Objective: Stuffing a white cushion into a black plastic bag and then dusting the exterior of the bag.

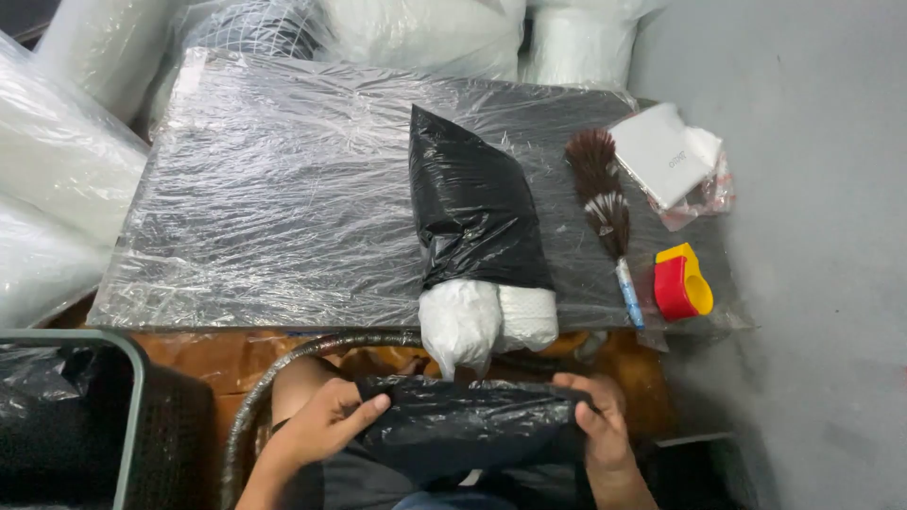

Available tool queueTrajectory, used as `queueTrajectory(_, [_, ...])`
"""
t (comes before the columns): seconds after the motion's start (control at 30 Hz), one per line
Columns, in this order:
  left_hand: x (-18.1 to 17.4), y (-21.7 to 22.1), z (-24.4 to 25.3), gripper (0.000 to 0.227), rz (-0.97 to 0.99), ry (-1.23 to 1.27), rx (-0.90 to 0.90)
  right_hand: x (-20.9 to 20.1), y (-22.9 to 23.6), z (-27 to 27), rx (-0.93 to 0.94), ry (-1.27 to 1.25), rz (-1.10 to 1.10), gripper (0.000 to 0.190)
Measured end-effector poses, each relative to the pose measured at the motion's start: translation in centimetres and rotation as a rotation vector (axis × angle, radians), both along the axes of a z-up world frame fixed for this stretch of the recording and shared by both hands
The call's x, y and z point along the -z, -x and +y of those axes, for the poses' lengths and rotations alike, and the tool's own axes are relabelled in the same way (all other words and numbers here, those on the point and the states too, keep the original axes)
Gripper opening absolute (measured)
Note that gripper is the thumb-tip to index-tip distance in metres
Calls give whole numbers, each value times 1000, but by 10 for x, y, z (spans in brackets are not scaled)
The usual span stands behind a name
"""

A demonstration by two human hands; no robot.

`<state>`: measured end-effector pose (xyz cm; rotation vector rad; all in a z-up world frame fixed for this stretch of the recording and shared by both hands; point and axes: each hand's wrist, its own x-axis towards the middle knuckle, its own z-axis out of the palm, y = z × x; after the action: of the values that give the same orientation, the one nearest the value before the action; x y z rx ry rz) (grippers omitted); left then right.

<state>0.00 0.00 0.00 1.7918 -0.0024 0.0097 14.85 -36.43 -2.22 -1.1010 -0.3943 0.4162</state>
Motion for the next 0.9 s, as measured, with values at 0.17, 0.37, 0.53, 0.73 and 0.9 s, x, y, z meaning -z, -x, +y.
queueTrajectory(0.17, [78, -18, -2, 34, 65, 284, -200, 40, -19, 11, 184, 64, 388, 28])
queueTrajectory(0.37, [46, -81, -11, 23, -4, 745, -309, 16, -37, 33, 274, 103, 360, 22])
queueTrajectory(0.53, [22, -127, -10, 21, 103, 849, -362, -17, -59, 52, 378, 159, 399, 30])
queueTrajectory(0.73, [40, -138, -8, 24, 150, 978, -450, -9, -80, 56, 422, 242, 294, 11])
queueTrajectory(0.9, [76, -127, -13, 27, 194, 671, -519, 13, -82, 52, 420, 343, 311, 14])
